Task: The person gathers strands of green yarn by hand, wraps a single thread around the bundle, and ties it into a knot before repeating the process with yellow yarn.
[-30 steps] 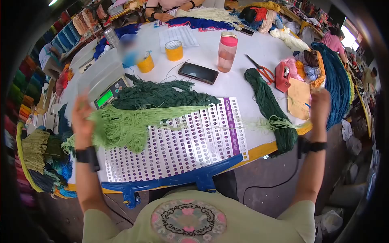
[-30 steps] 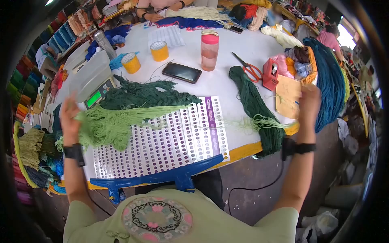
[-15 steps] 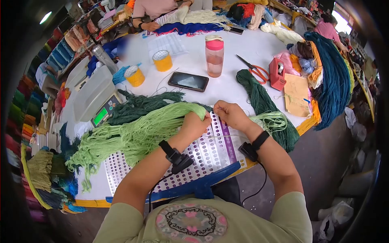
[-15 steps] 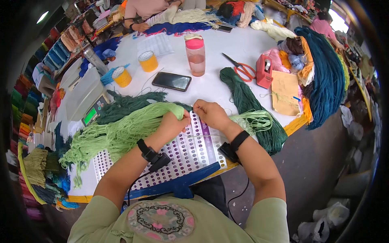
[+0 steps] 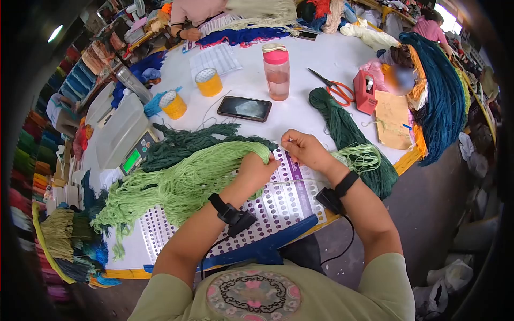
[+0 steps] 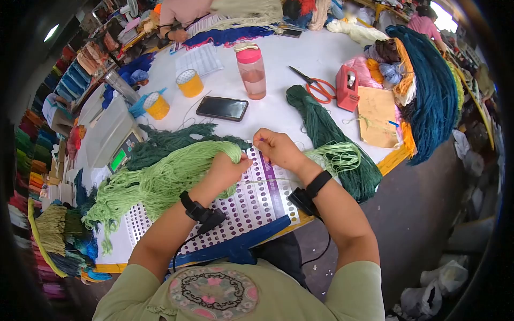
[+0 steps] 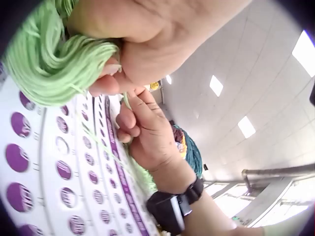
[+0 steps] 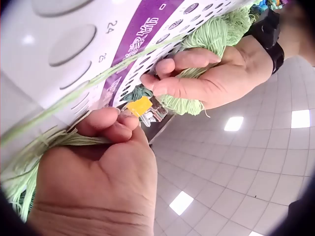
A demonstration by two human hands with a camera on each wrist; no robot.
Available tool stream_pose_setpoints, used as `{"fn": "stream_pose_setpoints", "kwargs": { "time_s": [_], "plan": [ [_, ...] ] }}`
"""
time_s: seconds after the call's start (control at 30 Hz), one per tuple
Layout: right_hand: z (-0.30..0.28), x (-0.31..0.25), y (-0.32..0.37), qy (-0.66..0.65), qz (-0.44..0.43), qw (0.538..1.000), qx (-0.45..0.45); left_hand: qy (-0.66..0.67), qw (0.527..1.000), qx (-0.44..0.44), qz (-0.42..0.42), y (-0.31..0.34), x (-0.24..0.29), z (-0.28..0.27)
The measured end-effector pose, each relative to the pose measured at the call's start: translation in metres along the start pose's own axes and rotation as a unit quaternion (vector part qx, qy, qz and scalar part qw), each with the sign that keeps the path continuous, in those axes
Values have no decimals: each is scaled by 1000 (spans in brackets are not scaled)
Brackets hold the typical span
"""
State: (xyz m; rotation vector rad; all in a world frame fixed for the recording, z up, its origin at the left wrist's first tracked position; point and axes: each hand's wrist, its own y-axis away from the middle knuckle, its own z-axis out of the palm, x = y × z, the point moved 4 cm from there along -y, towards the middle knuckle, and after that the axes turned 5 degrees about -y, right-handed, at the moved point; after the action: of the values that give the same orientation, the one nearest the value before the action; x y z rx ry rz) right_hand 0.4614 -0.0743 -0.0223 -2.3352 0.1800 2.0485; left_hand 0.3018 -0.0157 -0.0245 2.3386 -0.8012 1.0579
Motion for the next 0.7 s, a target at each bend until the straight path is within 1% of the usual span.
{"fn": "stream_pose_setpoints", "kwargs": {
  "time_s": [0.07, 0.1, 0.17, 0.2, 0.27, 0.3, 0.37, 0.4, 0.47, 0.5, 0.57, 0.6, 0.67, 0.7],
  "plan": [
    [1, 0, 0, 32, 8, 999, -19, -17, 999, 19, 31, 1, 3, 1],
    [0, 0, 0, 33, 8, 999, -19, -17, 999, 19, 32, 2, 2, 1],
    [0, 3, 0, 23, 2, 1000, -3, 172, 985, 22, -2, 4, -2, -1],
    [-1, 5, -1, 22, 2, 1000, -2, 172, 985, 22, -2, 3, -2, -1],
    [-1, 6, -2, 0, -1, 1000, -7, 308, 945, -10, -109, 5, -4, 0],
    [-1, 6, -2, 0, -2, 1000, -8, 307, 945, -9, -109, 6, 0, -1],
    [-1, 5, -1, -13, -3, 1000, -11, 394, 909, -25, -133, 6, 6, 3],
    [-1, 4, 0, -12, -3, 1000, -10, 394, 909, -26, -132, 4, 5, 4],
    [-2, 2, 1, -42, -14, 999, -13, 388, 917, -24, -94, -2, 8, 6],
    [-2, 1, 2, -40, -14, 999, -11, 389, 916, -26, -92, -5, 8, 8],
    [-4, -2, 3, -37, -4, 999, 12, 341, 938, -25, -65, -10, 13, 7],
    [-4, -4, 3, -26, -7, 1000, 6, 340, 938, -26, -64, -13, 12, 8],
    [-3, 0, 0, -29, -6, 1000, 3, 267, 961, -19, -64, -18, 11, 10],
    [-2, 2, -2, -32, -5, 999, -3, 267, 961, -20, -64, -20, 10, 11]
  ]
}}
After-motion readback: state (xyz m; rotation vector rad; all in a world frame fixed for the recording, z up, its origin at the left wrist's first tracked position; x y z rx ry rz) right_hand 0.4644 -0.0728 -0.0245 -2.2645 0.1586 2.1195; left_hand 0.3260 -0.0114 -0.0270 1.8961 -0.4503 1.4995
